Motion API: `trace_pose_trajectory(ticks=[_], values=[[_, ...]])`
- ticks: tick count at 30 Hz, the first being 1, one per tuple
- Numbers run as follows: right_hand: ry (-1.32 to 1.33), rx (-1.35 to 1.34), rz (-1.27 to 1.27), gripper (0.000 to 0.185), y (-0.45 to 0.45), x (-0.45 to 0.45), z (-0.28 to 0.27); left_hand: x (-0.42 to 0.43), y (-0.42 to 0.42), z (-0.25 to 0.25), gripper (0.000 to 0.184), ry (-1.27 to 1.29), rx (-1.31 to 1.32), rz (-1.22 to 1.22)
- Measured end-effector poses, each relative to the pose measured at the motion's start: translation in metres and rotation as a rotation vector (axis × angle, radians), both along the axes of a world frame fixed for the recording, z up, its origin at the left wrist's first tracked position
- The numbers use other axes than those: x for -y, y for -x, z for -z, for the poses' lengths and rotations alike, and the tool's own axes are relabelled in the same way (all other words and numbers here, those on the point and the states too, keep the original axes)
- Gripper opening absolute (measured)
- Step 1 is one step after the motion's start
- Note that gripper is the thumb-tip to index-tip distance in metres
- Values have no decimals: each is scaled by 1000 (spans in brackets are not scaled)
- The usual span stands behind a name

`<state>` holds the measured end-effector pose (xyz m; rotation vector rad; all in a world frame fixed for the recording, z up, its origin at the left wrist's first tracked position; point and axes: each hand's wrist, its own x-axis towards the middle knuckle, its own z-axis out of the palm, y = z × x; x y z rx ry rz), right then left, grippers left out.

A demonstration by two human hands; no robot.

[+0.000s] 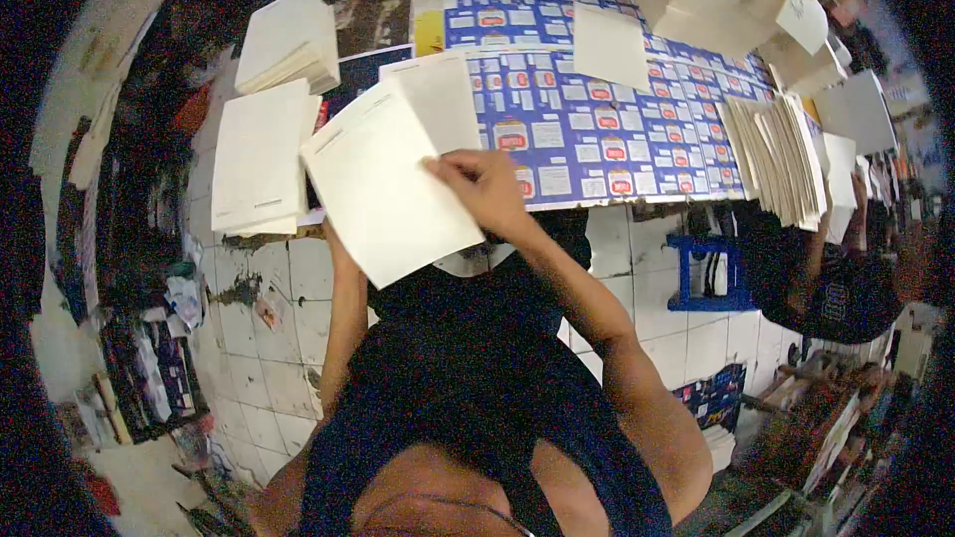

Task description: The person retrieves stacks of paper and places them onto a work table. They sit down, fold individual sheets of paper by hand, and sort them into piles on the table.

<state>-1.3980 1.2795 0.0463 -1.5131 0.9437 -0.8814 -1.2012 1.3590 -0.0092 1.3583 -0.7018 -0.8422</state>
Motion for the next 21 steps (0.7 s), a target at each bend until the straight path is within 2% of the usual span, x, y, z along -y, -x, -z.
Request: trace_pose_trajectory(ticks=[4,5,10,12,14,15,16,17,18,19,20,21], values=[[237,-103,-57,20,-7,-35,-11,-29,-11,20,21,-34,-149,-3],[209,-72,-75,17,-6,-40,-20,-37,-14,27,21,-40,-192,-3],[344,-9,77,16,15,-15,-14,-38,-12,36,21,48,-369,38],[300,-41,145,17,38,15,-19,-23,-6,23,22,76,-372,65],[305,-71,315,22,67,58,-13,4,3,1,23,79,-320,103],[476,-29,469,24,81,83,-16,16,4,-7,26,79,-317,166],[403,-131,537,24,101,109,-23,30,5,-14,27,69,-312,171],[509,-176,637,27,119,135,-29,45,7,-21,29,58,-305,175],[500,-301,737,33,139,164,-30,59,8,-26,30,46,-298,177],[603,-210,839,39,164,207,-3,73,9,-29,31,30,-294,204],[508,-198,862,42,178,225,-4,87,7,-32,33,15,-287,222],[644,-242,904,43,200,261,18,102,4,-29,34,-31,-298,230]])
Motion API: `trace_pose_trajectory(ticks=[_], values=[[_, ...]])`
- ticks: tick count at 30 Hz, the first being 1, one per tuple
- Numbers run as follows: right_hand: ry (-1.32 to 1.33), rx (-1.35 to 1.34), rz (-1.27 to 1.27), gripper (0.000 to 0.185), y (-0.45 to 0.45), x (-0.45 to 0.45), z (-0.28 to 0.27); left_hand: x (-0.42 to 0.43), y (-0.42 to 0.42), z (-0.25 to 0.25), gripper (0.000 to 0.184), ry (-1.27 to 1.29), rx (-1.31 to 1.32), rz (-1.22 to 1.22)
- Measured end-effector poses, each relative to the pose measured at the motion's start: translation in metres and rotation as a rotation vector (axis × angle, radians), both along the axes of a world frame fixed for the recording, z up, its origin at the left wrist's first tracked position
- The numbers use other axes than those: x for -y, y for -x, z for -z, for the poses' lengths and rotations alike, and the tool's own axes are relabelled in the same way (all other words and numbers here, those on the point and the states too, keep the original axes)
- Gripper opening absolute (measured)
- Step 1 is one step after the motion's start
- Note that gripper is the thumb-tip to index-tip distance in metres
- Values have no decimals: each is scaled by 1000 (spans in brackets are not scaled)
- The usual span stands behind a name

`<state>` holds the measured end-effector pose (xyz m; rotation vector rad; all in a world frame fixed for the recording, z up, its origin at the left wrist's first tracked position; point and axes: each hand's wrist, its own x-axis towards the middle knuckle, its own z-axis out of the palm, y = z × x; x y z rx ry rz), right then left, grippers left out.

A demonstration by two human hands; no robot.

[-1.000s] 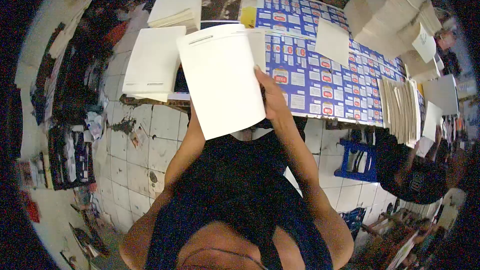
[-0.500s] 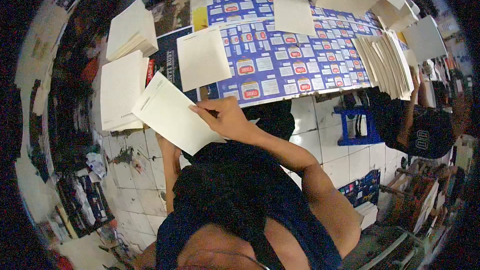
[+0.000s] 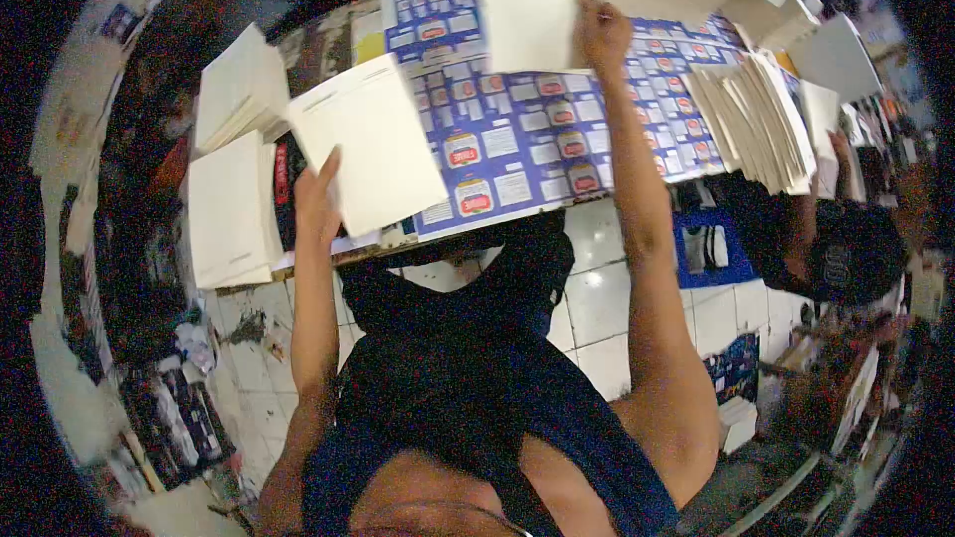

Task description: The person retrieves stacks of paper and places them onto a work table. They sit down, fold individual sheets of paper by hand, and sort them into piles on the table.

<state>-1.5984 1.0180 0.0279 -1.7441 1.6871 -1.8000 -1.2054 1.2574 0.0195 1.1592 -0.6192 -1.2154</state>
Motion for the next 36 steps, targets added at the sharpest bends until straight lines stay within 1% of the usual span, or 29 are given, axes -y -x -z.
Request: trace_pose_trajectory(ticks=[1,2,3,4,5,6,7,9,10,12,13,14,15,16,17,18,20,21,22,23,24,25,27,29,30,32,33,35,36], values=[[-71,-1,28,40,13,15,9,9,-2,-1,34,-18,51,44],[-82,-234,174,42,37,46,37,23,-4,5,32,-49,157,30],[-98,-235,204,43,43,52,47,34,-9,17,30,-53,193,50],[-81,-401,291,44,58,73,72,40,-8,17,29,-105,261,49],[-194,-483,275,44,65,76,81,50,-14,31,31,-129,325,42],[-321,-513,298,44,61,67,81,57,-19,45,32,-137,383,23],[-376,-476,259,43,64,69,90,61,-22,53,32,-146,441,7],[-433,-475,247,42,59,65,87,61,-19,50,33,-153,524,-42],[-401,-508,265,42,57,64,84,60,-19,49,33,-159,563,-62],[-338,-577,300,41,58,62,82,71,-31,70,34,-154,650,-78],[-248,-558,308,41,59,58,80,73,-41,81,35,-153,695,-95],[-150,-530,302,40,54,57,75,60,-32,46,36,-196,1066,-46],[-60,-604,300,44,47,58,64,47,-22,28,46,-200,1119,-98],[23,-561,220,42,31,45,43,29,-9,6,60,-303,1430,-106],[-22,-502,185,39,9,25,18,8,0,-17,64,-139,1441,-162],[18,-466,127,37,-7,15,3,-8,-1,-29,63,91,1451,-238],[89,-390,23,32,-31,-8,-22,-33,-26,-67,67,129,1536,-289],[125,-348,-32,30,-47,-22,-37,-41,-48,-75,76,-14,1643,-427],[164,-304,-89,28,-59,-32,-44,-46,-84,-74,91,-154,1817,-471],[198,-301,-138,26,-69,-36,-46,-57,-116,-78,100,-379,1897,-483],[236,-293,-186,25,-78,-38,-49,-69,-152,-71,102,-544,1901,-464],[277,-281,-229,23,-88,-41,-53,-81,-164,-84,98,-711,1843,-401],[279,-294,-267,23,-116,-63,-69,-97,-199,-89,88,-705,1571,-312],[242,-262,-361,22,-145,-86,-81,-105,-207,-91,72,-576,1709,-462],[281,-263,-396,23,-158,-91,-81,-112,-207,-93,64,-512,1770,-537],[366,-217,-570,27,-183,-107,-84,-118,-199,-106,49,-346,1732,-553],[414,-219,-622,32,-196,-120,-87,-118,-190,-118,43,-257,1712,-560],[460,-325,-710,45,-219,-155,-105,-120,-145,-156,34,-163,1596,-469],[468,-464,-790,56,-239,-199,-135,-117,-117,-176,31,-74,1801,-377]])
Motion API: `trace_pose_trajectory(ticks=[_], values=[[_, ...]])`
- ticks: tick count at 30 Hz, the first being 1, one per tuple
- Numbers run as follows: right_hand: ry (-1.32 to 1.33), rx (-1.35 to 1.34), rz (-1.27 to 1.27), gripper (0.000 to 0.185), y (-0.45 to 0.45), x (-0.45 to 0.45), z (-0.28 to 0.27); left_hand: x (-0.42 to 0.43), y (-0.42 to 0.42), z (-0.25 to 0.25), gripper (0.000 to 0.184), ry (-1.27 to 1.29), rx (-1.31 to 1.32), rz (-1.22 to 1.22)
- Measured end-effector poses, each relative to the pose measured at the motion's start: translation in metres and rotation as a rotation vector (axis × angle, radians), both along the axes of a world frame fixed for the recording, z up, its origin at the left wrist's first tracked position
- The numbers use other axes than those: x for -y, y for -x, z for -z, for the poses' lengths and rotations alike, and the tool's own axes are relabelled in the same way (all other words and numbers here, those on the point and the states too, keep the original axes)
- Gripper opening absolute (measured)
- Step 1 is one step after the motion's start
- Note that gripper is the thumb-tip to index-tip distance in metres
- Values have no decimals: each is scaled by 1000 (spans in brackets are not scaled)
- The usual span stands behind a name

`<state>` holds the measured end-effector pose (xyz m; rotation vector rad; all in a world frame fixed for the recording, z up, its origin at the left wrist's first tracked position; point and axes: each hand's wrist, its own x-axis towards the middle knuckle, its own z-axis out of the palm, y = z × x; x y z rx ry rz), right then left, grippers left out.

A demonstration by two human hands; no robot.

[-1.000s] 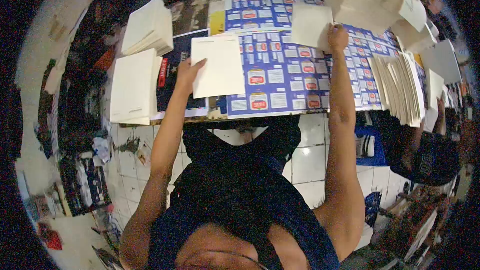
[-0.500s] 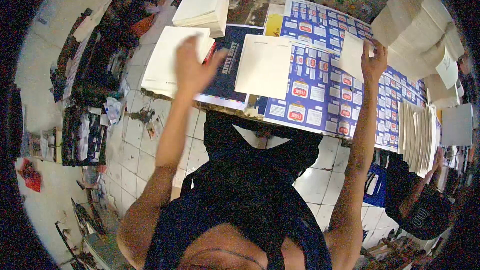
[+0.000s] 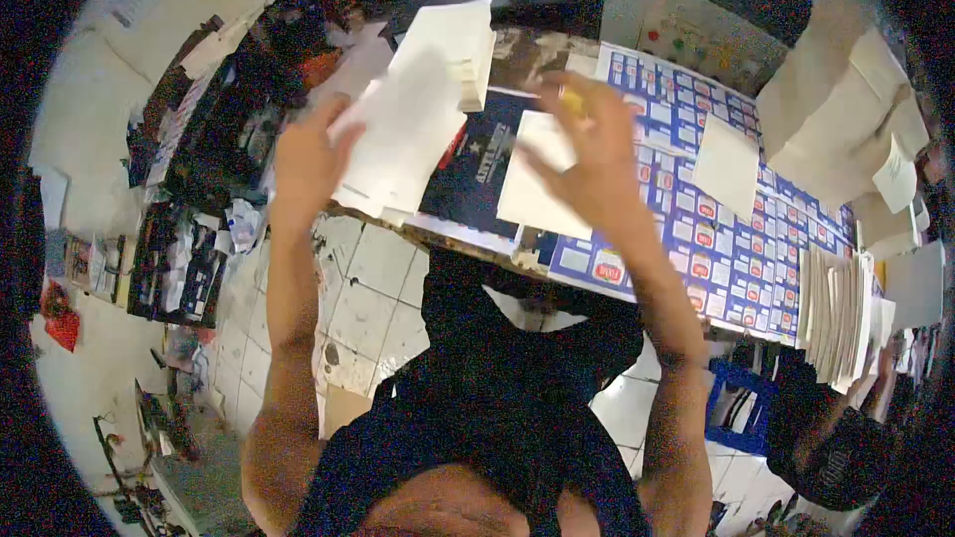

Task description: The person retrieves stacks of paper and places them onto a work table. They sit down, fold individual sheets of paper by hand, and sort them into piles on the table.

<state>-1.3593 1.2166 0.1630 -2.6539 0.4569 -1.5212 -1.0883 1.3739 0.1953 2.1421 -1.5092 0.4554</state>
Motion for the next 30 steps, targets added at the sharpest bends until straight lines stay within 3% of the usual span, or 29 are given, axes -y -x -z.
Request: trace_pose_trajectory(ticks=[1,3,5,6,9,11,13,14,15,17,20,21,23,24,27,30], values=[[55,-80,3,58,-9,-20,-16,2,26,-10,28,-61,194,93],[103,-203,70,55,-22,-46,-28,11,52,-19,22,-89,241,422],[-22,-404,14,43,-21,-45,-18,18,73,-22,20,-126,285,526],[-126,-332,2,36,-19,-42,-11,18,79,-22,29,-150,229,543],[-433,-105,-50,19,0,-34,7,15,89,-10,45,561,62,403],[-639,71,-89,15,21,-34,19,11,72,41,73,934,-159,412],[-847,185,-79,14,42,-19,54,7,86,69,73,750,-681,343],[-961,236,-70,15,48,-17,66,14,91,90,67,675,-1067,496],[-994,224,-31,14,50,-23,63,20,99,114,61,575,-1457,636],[-1055,201,38,14,47,-34,51,26,115,144,46,404,-2045,615],[-1029,100,55,19,47,-30,58,31,130,165,38,407,-2282,657],[-1015,36,87,21,49,-29,59,30,130,175,41,384,-2331,708],[-1264,189,-103,24,48,-25,71,33,124,188,48,354,-2418,824],[-1356,259,-188,24,46,-20,78,33,123,185,39,330,-2445,846],[-1541,364,-319,26,45,-12,101,25,124,157,27,277,-2212,929],[-1641,512,-415,27,39,-16,119,26,127,148,23,294,-2088,785]])
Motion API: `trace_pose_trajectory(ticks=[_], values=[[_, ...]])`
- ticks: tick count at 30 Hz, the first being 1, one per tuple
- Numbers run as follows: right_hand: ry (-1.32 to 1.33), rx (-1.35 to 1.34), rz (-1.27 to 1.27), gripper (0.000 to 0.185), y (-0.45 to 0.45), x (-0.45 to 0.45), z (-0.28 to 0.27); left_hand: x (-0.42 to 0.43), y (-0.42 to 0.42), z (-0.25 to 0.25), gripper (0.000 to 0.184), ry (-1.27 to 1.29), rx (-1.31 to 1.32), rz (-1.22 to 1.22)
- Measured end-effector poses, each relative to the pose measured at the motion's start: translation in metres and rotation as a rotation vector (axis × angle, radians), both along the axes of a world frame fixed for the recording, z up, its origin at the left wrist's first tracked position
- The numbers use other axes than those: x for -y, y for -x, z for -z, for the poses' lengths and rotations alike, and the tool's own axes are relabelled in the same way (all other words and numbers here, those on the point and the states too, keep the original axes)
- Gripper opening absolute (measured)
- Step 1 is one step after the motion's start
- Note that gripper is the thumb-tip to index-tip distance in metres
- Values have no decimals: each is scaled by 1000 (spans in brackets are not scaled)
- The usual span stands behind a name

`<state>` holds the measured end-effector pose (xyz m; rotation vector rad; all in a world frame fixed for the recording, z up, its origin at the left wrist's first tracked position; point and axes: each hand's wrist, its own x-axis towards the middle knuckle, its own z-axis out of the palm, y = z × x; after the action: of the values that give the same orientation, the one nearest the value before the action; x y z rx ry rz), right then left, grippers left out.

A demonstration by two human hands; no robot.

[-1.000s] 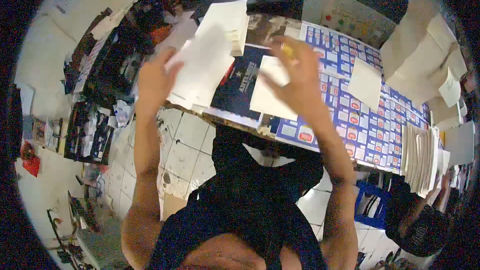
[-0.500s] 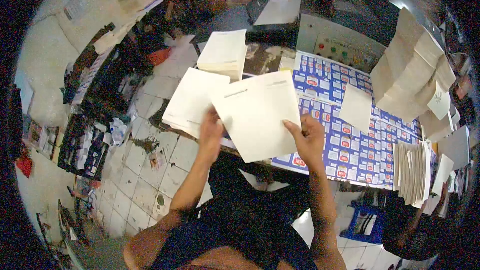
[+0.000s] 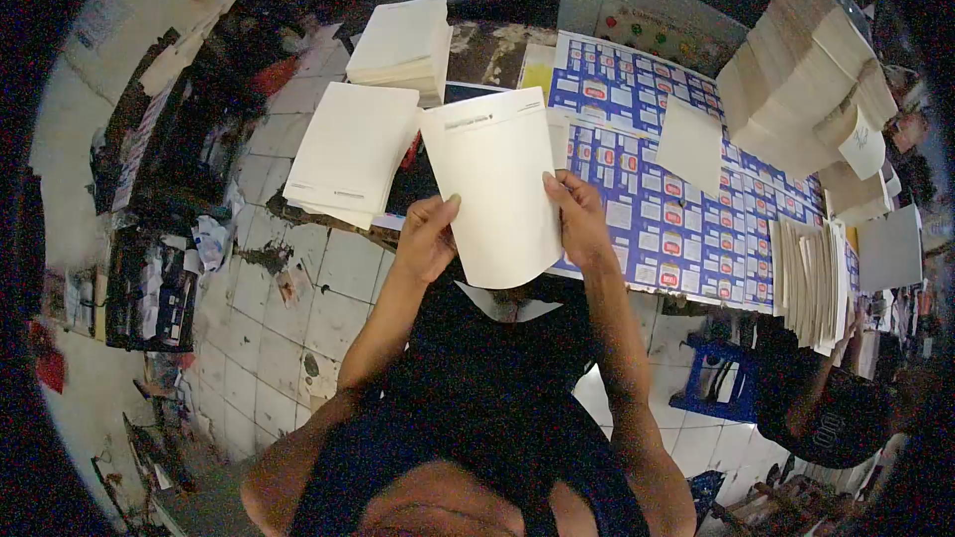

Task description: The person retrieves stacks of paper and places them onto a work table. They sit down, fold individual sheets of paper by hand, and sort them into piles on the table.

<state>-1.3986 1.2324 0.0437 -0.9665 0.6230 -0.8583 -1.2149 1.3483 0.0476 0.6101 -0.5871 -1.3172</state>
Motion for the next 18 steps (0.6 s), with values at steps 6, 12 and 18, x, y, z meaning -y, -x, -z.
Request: trace_pose_trajectory(ticks=[6,12,18], values=[[-109,138,81,28,-4,-5,20,-3,2,3,23,-83,-79,-66],[-171,95,60,30,-8,-18,1,-5,13,8,38,44,-423,80],[-24,87,109,26,-2,-12,7,7,6,18,29,-183,2,-153]])
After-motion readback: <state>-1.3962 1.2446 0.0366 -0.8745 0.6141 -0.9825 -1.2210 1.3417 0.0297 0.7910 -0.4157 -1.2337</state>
